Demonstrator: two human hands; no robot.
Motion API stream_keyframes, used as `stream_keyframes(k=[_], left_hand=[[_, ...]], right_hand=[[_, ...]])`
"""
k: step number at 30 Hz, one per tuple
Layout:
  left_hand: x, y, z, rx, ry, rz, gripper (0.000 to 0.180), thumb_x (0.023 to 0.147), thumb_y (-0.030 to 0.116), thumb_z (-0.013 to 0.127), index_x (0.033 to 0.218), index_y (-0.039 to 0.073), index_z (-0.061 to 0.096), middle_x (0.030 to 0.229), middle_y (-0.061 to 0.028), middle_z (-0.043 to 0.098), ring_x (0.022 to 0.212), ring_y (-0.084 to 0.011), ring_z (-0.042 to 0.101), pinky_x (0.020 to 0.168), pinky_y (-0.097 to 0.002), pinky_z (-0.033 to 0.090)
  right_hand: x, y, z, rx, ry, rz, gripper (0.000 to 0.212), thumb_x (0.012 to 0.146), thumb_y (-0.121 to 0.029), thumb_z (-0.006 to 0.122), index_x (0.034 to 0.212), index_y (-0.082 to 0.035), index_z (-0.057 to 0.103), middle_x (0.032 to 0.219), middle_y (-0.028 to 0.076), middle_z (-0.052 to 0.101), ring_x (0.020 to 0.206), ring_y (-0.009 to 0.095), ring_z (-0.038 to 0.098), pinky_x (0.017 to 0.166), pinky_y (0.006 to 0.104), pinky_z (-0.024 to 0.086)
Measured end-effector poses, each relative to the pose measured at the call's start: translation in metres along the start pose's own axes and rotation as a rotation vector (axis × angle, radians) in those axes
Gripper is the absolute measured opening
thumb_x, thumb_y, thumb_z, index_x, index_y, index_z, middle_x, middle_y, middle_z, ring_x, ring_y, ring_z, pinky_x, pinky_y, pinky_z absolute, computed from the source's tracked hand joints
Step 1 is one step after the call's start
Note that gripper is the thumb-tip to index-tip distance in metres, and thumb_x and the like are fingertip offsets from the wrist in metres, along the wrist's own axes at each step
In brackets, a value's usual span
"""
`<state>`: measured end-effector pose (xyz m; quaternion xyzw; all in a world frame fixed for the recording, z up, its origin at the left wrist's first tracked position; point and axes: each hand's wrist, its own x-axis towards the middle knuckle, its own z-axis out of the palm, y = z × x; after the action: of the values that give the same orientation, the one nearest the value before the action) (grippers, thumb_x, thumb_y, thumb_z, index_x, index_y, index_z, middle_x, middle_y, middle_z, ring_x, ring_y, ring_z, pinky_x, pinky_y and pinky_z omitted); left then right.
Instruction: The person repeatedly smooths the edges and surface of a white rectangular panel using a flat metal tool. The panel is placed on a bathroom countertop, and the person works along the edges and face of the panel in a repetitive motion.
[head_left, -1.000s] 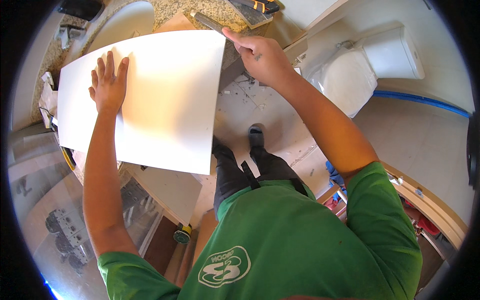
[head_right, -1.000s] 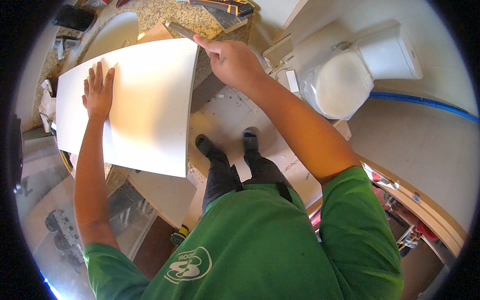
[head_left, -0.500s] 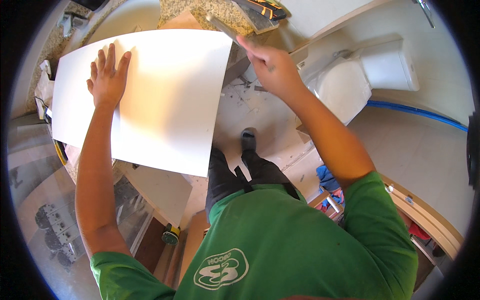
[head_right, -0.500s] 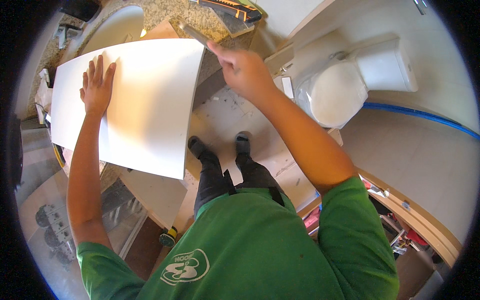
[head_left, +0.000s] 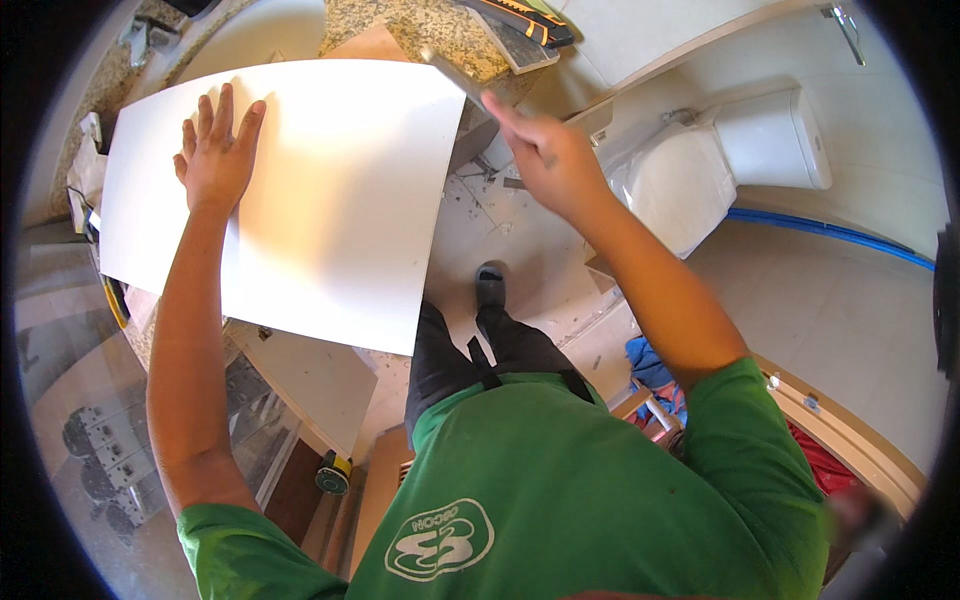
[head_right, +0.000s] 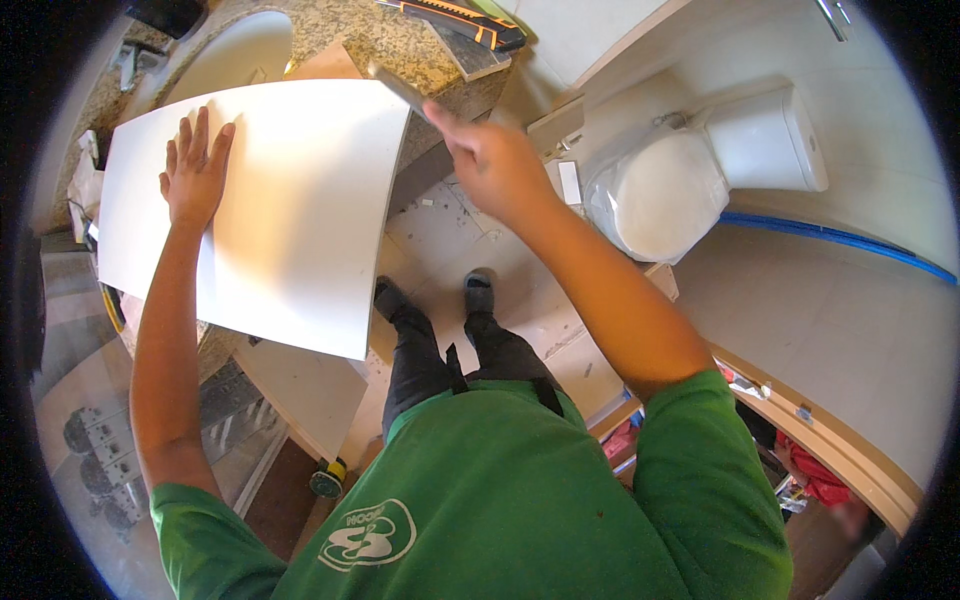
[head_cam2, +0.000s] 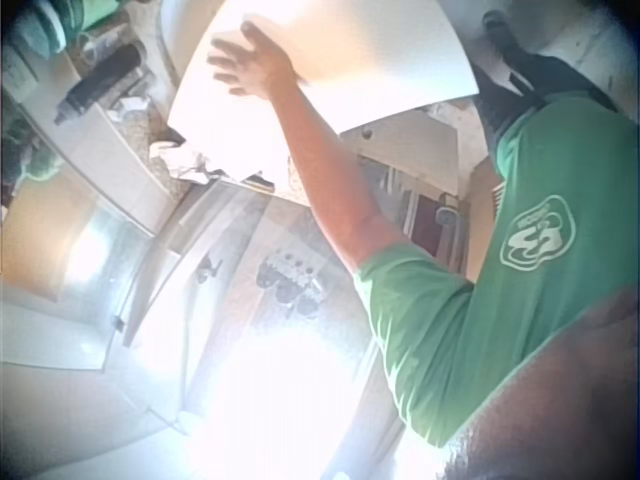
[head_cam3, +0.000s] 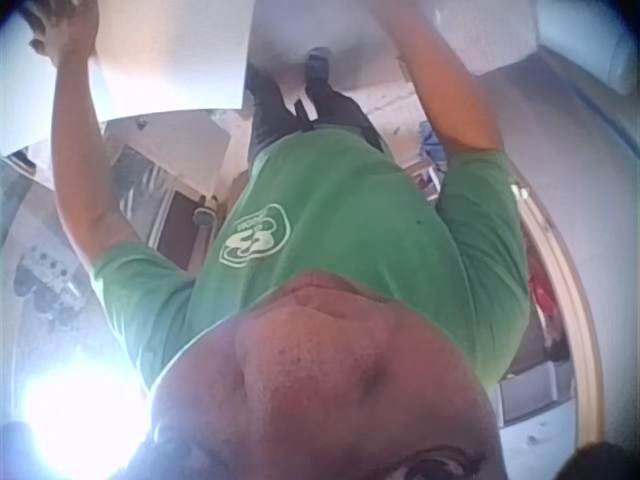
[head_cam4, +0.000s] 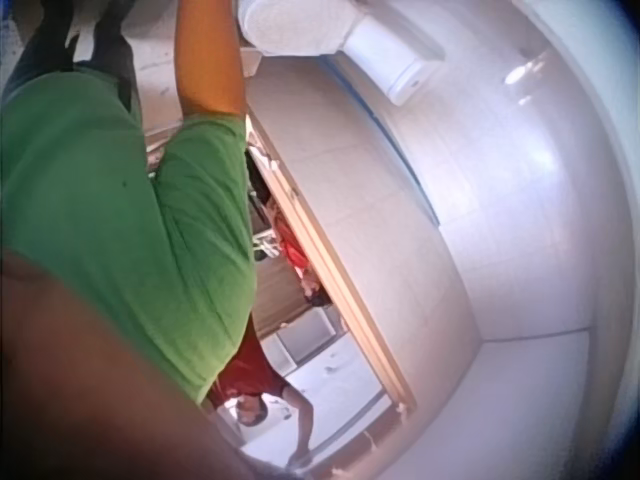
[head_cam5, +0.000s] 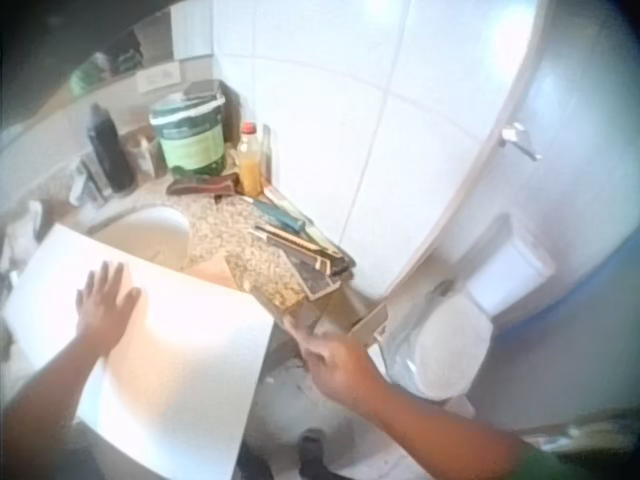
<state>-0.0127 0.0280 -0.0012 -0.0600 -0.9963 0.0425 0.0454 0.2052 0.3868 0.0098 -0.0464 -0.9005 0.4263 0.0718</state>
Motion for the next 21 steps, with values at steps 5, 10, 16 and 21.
stream_keyframes(k=[5,10,16,21], left_hand=[[0.001,0.000,0.002,0.018,0.007,-0.002,0.084,0.094,0.085,0.029,0.164,0.038,0.024,0.172,-0.0045,0.020,0.159,-0.0337,0.014,0.125,-0.0601,0.011],[0.001,0.000,0.001,0.032,0.011,0.003,0.085,0.094,0.085,0.029,0.164,0.038,0.024,0.172,-0.0049,0.020,0.159,-0.0335,0.014,0.125,-0.0602,0.011],[-0.001,0.000,0.001,0.005,0.022,0.011,0.084,0.094,0.084,0.030,0.164,0.037,0.025,0.172,-0.0053,0.020,0.159,-0.0343,0.013,0.125,-0.0604,0.010],[-0.002,0.002,0.001,-0.011,0.014,0.005,0.084,0.095,0.083,0.030,0.164,0.036,0.025,0.172,-0.0051,0.020,0.159,-0.0337,0.013,0.126,-0.0603,0.009]], right_hand=[[-0.019,-0.008,-0.006,0.010,0.007,-0.037,0.048,0.099,-0.006,0.058,0.142,-0.027,0.063,0.080,0.018,0.065,0.068,0.028,0.061,0.067,0.0370,0.050],[0.031,-0.001,0.002,-0.015,0.081,-0.191,0.051,0.097,-0.005,0.059,0.143,-0.027,0.062,0.075,0.020,0.063,0.068,0.033,0.066,0.066,0.0403,0.051],[-0.037,-0.014,-0.012,-0.002,-0.057,0.007,0.048,0.098,-0.007,0.059,0.142,-0.028,0.063,0.073,0.020,0.060,0.067,0.034,0.065,0.064,0.0407,0.051],[0.022,-0.010,-0.002,-0.065,-0.047,0.030,0.049,0.102,-0.005,0.055,0.145,-0.027,0.061,0.074,0.012,0.058,0.068,0.019,0.057,0.068,0.0323,0.050]])
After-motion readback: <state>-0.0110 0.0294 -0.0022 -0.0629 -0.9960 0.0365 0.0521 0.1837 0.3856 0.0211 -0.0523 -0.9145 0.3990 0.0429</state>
